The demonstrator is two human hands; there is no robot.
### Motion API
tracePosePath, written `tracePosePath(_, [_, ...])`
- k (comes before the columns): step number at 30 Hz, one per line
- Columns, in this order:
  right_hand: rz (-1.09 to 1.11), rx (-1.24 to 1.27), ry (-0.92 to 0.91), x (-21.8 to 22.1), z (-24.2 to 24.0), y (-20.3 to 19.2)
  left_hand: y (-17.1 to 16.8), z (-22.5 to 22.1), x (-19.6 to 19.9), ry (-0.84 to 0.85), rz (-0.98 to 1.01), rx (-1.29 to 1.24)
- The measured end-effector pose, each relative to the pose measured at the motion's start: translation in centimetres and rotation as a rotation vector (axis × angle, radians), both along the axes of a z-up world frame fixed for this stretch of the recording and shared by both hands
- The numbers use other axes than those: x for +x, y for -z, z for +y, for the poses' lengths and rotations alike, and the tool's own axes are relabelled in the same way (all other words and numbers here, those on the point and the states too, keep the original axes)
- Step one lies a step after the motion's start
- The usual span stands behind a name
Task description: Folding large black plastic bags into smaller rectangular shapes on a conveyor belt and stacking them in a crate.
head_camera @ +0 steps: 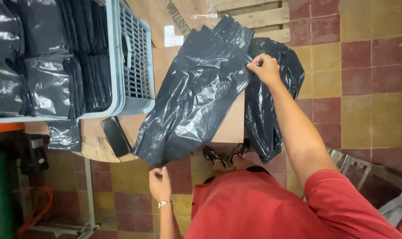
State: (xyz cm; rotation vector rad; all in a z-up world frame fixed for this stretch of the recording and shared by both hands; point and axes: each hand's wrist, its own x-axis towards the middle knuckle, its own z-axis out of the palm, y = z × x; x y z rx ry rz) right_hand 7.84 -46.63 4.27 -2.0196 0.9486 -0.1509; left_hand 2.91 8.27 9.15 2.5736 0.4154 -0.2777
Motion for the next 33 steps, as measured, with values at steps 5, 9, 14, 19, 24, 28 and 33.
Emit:
tracePosePath(5, [-0.019, -0.302, -0.089, 0.2, 0.5, 0.6, -2.5, -9.7, 2.0, 0.193, -0.111, -0.274])
tracePosePath(9, [-0.255, -0.680, -0.284, -0.5, 5.9, -5.9, -5.0, -20.8, 5.6, 0.320, 0.164, -0.764])
tracePosePath(14, [-0.529, -0.691, -0.525, -2.3, 13.5, -6.5, -1.8, -28.4, 10.9, 0.260, 0.272, -0.758])
tracePosePath(19, [-0.584, -0.539, -0.440, -0.7, 7.1, -0.9, 8.5, -26.0, 13.5, 0.070, 0.092, -0.617])
tracePosePath(24, [0.078, -0.312, -0.063, 0.8, -0.8, 4.0, 12.4, -22.9, 12.8, -0.085, 0.128, -0.645])
tracePosePath(28, [0.114, -0.138, -0.098, 1.8, -1.6, 5.0, 11.2, -22.9, 11.5, -0.159, 0.191, -0.676])
tracePosePath(33, [-0.159, -0.450, -0.160, 1.7, 5.5, -5.2, 12.3, -21.6, 10.7, -0.169, 0.182, -0.857])
